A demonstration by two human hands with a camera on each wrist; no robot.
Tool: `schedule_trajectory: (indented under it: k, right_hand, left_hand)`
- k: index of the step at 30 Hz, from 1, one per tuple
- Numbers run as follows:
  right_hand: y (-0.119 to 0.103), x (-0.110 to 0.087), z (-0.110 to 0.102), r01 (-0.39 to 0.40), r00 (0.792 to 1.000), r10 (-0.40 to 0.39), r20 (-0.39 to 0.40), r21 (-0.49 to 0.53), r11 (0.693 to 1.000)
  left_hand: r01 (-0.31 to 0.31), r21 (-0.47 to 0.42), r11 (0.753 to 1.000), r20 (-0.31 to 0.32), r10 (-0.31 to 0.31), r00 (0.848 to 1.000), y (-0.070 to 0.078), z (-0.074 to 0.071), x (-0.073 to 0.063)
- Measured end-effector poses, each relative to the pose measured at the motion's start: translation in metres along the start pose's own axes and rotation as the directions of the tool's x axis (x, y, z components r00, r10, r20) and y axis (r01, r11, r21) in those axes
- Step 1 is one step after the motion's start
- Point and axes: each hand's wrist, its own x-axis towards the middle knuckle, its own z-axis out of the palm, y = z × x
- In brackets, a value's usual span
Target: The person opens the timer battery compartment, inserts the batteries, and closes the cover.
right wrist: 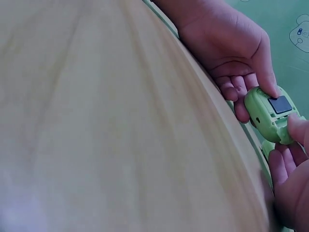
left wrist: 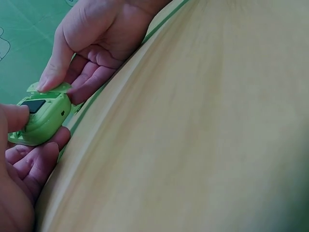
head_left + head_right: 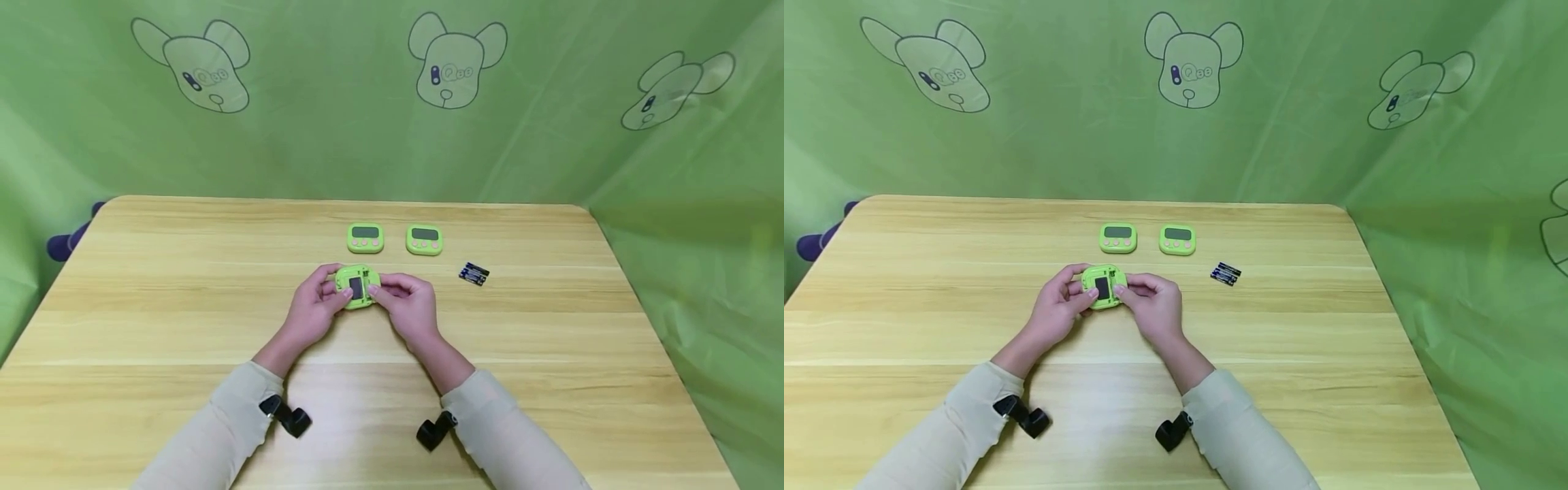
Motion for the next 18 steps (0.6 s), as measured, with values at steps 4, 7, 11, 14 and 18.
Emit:
schedule_trajectory:
  k: [4, 7, 11, 14, 18]
  right_hand:
    - [-0.001, 0.0, -0.003, -0.012, 1.0, 0.011, -0.026, -0.017, 1.0]
    - [-0.002, 0.0, -0.009, -0.057, 0.998, 0.057, -0.02, -0.035, 0.998]
    - [-0.004, 0.002, -0.023, -0.105, 0.994, 0.106, 0.0, -0.1, 0.989]
    - [-0.005, 0.004, -0.034, -0.097, 0.995, 0.099, 0.0, -0.195, 0.976]
    - [-0.004, 0.006, -0.047, -0.031, 0.999, 0.031, -0.005, -0.381, 0.924]
  left_hand:
    - [0.003, 0.014, 1.0, -0.014, -0.003, 1.0, 0.0, 0.001, 0.0]
    - [-0.004, 0.016, 1.0, -0.011, 0.004, 1.0, 0.0, 0.0, -0.001]
    - [-0.022, 0.023, 1.0, 0.002, 0.022, 1.0, -0.001, -0.001, -0.001]
    - [-0.031, 0.021, 0.999, 0.008, 0.031, 0.999, -0.003, -0.001, -0.001]
    - [-0.039, 0.026, 0.999, 0.007, 0.039, 0.999, -0.003, -0.001, -0.001]
